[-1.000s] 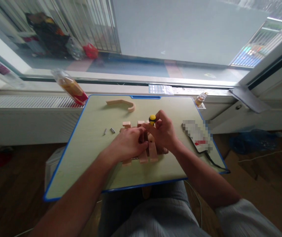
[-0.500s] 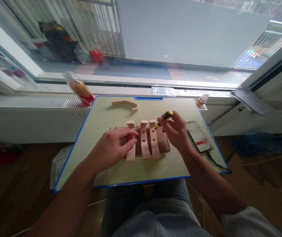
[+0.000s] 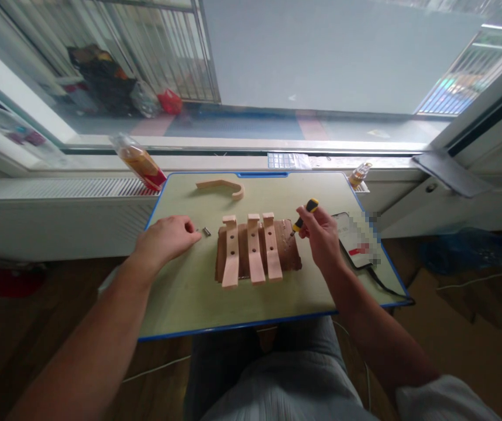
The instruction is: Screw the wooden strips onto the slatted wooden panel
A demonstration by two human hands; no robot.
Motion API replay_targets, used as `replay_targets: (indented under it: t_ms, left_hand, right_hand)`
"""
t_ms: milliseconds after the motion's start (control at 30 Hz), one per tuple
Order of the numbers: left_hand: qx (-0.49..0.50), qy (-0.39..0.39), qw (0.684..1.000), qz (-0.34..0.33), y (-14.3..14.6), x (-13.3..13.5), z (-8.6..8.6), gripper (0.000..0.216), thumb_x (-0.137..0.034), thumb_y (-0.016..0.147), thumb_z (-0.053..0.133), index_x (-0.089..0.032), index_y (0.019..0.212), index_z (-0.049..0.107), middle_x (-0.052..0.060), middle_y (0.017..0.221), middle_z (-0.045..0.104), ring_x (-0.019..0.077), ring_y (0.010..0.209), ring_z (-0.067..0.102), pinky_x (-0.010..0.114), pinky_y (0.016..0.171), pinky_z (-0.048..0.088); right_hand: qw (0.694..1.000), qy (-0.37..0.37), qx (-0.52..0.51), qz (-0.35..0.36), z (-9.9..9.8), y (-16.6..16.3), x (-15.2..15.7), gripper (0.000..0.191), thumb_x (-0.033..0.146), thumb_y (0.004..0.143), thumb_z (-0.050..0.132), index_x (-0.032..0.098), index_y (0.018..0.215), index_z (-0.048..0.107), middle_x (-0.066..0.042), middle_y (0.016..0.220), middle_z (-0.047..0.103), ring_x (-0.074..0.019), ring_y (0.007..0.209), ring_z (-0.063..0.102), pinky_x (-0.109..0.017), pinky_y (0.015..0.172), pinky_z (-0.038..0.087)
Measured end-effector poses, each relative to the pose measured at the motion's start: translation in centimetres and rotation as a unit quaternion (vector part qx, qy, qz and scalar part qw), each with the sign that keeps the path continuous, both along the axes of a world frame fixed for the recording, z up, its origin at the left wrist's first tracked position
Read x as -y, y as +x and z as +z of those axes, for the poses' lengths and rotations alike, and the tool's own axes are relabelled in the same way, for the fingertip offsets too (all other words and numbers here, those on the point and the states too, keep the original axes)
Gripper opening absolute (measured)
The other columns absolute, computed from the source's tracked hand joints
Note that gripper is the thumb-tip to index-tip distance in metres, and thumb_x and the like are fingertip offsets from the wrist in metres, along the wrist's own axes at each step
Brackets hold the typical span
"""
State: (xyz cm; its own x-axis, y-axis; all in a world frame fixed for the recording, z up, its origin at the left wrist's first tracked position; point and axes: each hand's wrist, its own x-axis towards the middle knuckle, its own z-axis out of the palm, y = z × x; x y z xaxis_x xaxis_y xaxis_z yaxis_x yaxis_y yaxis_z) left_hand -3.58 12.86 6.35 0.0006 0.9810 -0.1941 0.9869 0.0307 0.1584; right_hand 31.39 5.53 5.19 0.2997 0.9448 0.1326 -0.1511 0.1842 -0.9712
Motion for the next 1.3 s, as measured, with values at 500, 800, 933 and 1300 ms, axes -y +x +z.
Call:
replay_targets:
  t_ms: [500,800,933,1300]
  left_hand:
    - [0.141,0.116,0.983,0.015,0.4,4.8,4.6,0.023,-0.044,0.082,0.077,-0.023,0.093,0.077,0.000,0.085,0.080,0.0231,0.083,0.073,0.032,0.077,0.048]
    - [0.372,0.066,0.909,-0.175,7.9,7.8,5.4,0.015,-0.033,0.089,0.073,-0.022,0.089,0.082,0.001,0.086,0.079,0.0178,0.076,0.069,0.026,0.064,0.052]
    - [0.300,0.088,0.914,-0.259,10.4,7.4,4.8,0.018,-0.029,0.095,0.069,-0.023,0.099,0.085,0.003,0.097,0.083,0.0196,0.085,0.073,0.032,0.082,0.056]
    - [0.129,0.081,0.912,-0.379,13.3,6.2,4.4,0.019,-0.018,0.096,0.066,-0.022,0.091,0.083,0.011,0.100,0.078,0.0273,0.098,0.073,0.039,0.091,0.057]
  right_hand:
    - [0.999,0.017,-0.025,0.010,-0.4,-0.6,0.0,0.041,0.059,0.086,0.086,0.023,0.086,0.067,0.007,0.067,0.057,-0.0088,0.052,0.048,-0.025,0.048,0.039]
    - [0.999,0.020,-0.026,0.013,-0.3,-1.1,0.5,0.039,0.057,0.086,0.086,0.024,0.084,0.066,0.007,0.068,0.058,-0.0084,0.050,0.048,-0.025,0.047,0.038]
    - [1.000,0.017,-0.020,0.010,-0.4,-1.1,0.5,0.039,0.057,0.087,0.086,0.024,0.083,0.066,0.007,0.067,0.058,-0.0085,0.049,0.048,-0.025,0.047,0.037]
    - [1.000,0.011,-0.017,0.020,-0.6,-0.9,0.6,0.040,0.058,0.087,0.086,0.023,0.084,0.066,0.006,0.067,0.059,-0.0092,0.051,0.048,-0.026,0.047,0.038]
